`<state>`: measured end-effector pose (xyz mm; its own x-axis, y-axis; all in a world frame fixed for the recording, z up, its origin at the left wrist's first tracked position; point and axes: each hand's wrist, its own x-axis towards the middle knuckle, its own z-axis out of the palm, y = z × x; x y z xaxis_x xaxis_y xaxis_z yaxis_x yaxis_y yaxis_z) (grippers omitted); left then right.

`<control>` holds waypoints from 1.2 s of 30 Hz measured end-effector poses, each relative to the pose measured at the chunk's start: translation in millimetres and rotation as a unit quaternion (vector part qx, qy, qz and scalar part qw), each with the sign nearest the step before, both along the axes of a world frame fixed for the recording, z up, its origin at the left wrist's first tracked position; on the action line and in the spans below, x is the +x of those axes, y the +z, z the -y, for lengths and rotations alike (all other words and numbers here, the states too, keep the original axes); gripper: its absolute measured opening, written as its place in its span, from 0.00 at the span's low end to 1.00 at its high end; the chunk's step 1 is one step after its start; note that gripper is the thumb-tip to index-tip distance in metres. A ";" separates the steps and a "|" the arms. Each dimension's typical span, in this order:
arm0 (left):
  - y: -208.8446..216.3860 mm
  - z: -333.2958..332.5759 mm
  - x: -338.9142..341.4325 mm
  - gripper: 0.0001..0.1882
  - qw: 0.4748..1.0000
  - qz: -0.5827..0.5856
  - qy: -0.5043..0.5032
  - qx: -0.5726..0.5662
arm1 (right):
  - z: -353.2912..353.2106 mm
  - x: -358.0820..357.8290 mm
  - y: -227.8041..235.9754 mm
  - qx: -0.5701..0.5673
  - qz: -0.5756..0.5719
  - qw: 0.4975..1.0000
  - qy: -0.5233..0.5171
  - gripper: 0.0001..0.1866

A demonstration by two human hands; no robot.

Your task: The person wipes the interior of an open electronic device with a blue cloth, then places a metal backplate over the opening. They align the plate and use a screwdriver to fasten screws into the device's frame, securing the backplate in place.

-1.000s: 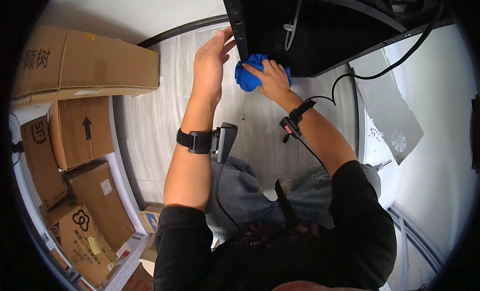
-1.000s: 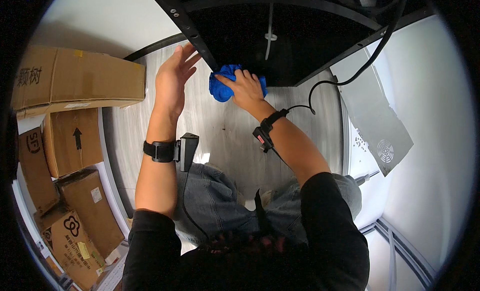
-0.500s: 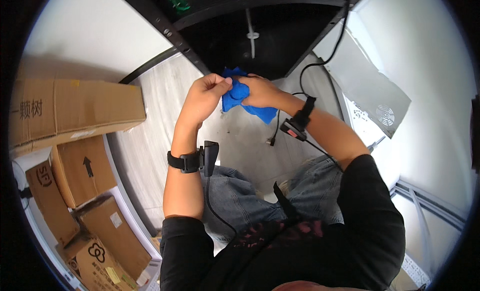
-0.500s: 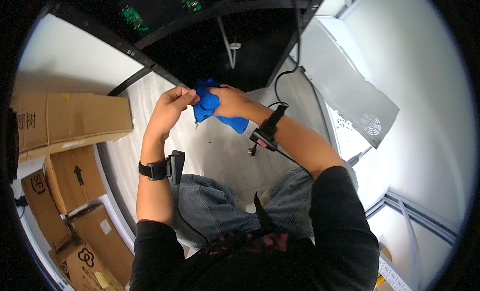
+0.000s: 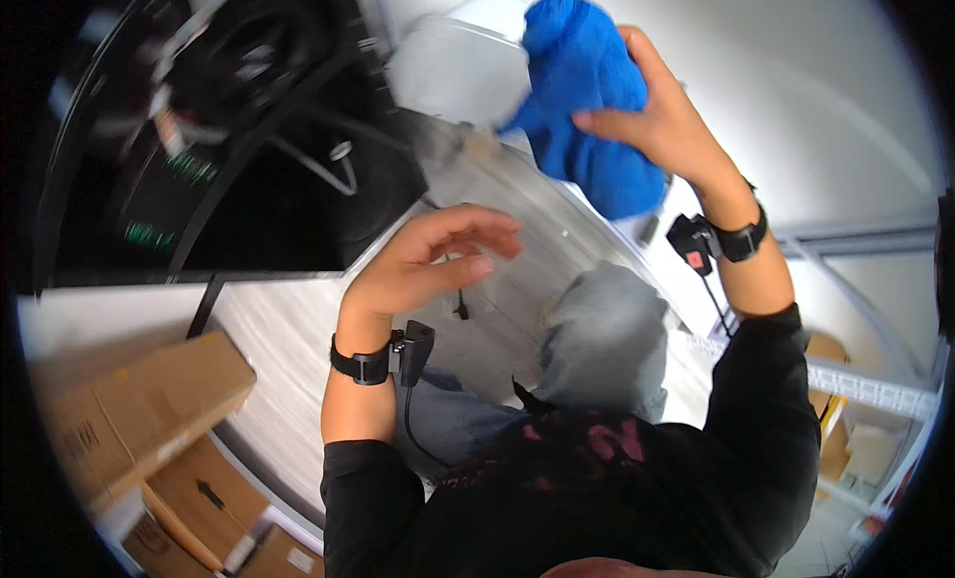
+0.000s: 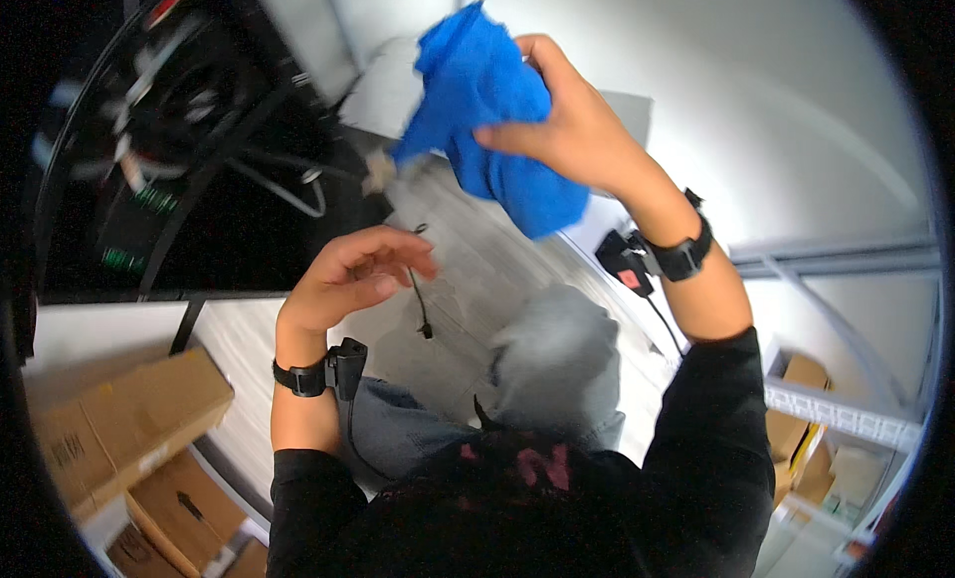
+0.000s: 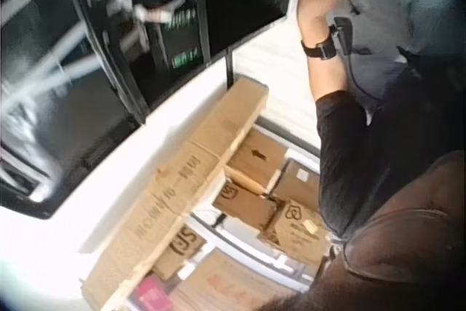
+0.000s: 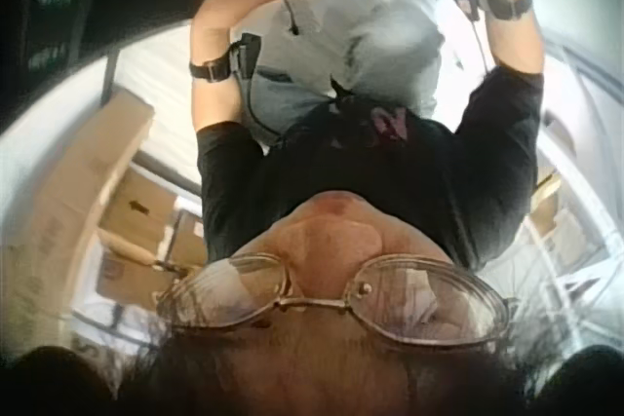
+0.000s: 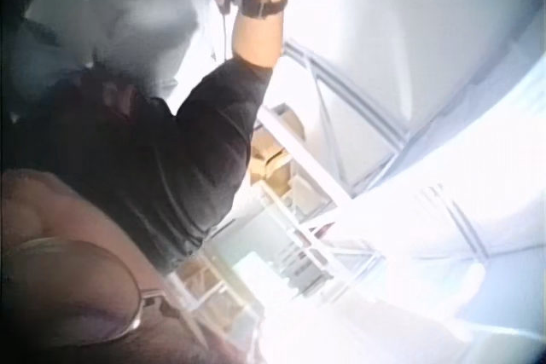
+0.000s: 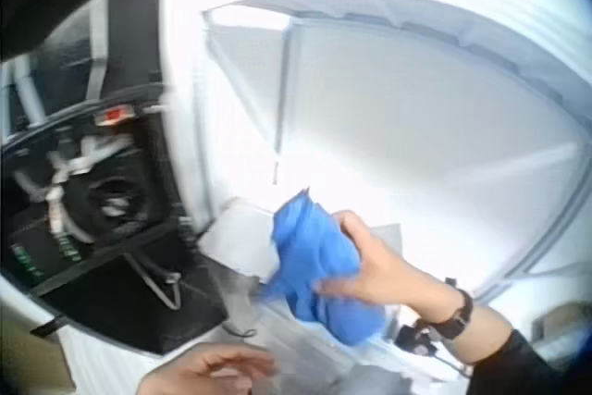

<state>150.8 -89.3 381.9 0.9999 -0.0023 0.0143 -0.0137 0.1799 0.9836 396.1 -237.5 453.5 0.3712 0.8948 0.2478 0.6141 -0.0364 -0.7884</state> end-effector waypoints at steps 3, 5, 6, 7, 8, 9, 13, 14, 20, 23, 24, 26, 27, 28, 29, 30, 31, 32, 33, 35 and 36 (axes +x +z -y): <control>-2.8 39.9 72.2 0.33 0.996 0.043 0.047 0.057 | 26.7 25.1 -29.6 0.006 -0.037 0.987 -0.155 0.35; -2.5 56.5 118.5 0.40 0.994 0.040 0.074 0.064 | 43.3 40.2 -54.9 0.024 -0.060 0.983 -0.171 0.36; -4.0 65.4 138.6 0.42 0.997 0.015 0.064 0.047 | 55.5 43.5 -69.0 0.017 -0.066 0.981 -0.183 0.36; -4.7 70.3 156.7 0.45 0.998 -0.008 0.057 0.031 | 63.2 47.3 -81.6 0.012 -0.071 0.979 -0.192 0.37; -8.0 75.6 170.7 0.45 0.999 -0.012 0.036 0.017 | 70.5 51.8 -94.5 -0.003 -0.091 0.976 -0.198 0.36; -17.0 80.7 183.9 0.45 0.999 -0.020 0.038 0.016 | 76.6 55.2 -108.9 0.004 -0.080 0.978 -0.193 0.36; -68.5 97.9 212.8 0.42 0.996 -0.052 0.059 0.030 | 92.7 52.0 -155.3 0.022 -0.016 0.987 -0.156 0.35; -79.9 101.2 217.7 0.41 0.995 -0.058 0.063 0.041 | 97.9 53.1 -159.6 0.026 -0.003 0.989 -0.148 0.34; -91.3 126.4 252.7 0.35 0.994 -0.037 0.063 -0.086 | 143.9 83.3 -165.9 0.008 0.140 0.962 -0.232 0.49; -87.9 156.3 277.2 0.38 0.998 -0.013 0.020 -0.052 | 175.4 93.8 -169.5 0.069 -0.055 0.971 -0.223 0.47; -86.9 165.2 287.0 0.38 0.999 -0.008 -0.007 -0.032 | 187.7 98.5 -168.9 0.095 -0.042 0.968 -0.228 0.46; -84.4 183.7 297.6 0.40 0.998 -0.021 -0.052 -0.009 | 212.5 100.5 -164.2 0.087 -0.121 0.954 -0.261 0.46; -86.5 191.2 303.4 0.41 0.997 -0.020 -0.077 0.006 | 224.0 100.8 -162.8 0.084 -0.158 0.943 -0.280 0.47; -89.5 197.2 311.1 0.41 0.994 -0.019 -0.101 0.021 | 235.2 101.8 -169.0 0.103 -0.162 0.931 -0.311 0.44; -91.9 201.7 315.8 0.42 0.991 -0.018 -0.125 0.037 | 244.0 102.6 -173.1 0.110 -0.179 0.920 -0.331 0.43; -86.9 206.7 315.8 0.42 0.986 -0.031 -0.156 0.042 | 253.3 103.2 -177.4 0.118 -0.196 0.908 -0.352 0.42; -90.1 210.3 318.1 0.42 0.983 -0.053 -0.169 0.039 | 261.5 103.7 -180.8 0.125 -0.214 0.895 -0.372 0.41; -94.9 212.7 320.6 0.42 0.980 -0.075 -0.182 0.036 | 268.8 103.5 -183.2 0.125 -0.230 0.882 -0.392 0.38; -99.6 214.4 321.9 0.42 0.976 -0.097 -0.194 0.033 | 275.5 104.3 -186.9 0.129 -0.243 0.867 -0.416 0.38; -108.5 206.8 319.7 0.36 0.972 -0.128 -0.196 0.031 | 287.4 109.2 -199.2 0.137 -0.268 0.836 -0.459 0.38; -112.0 200.1 317.8 0.35 0.969 -0.136 -0.205 0.028 | 295.9 114.9 -210.6 0.115 -0.251 0.829 -0.486 0.39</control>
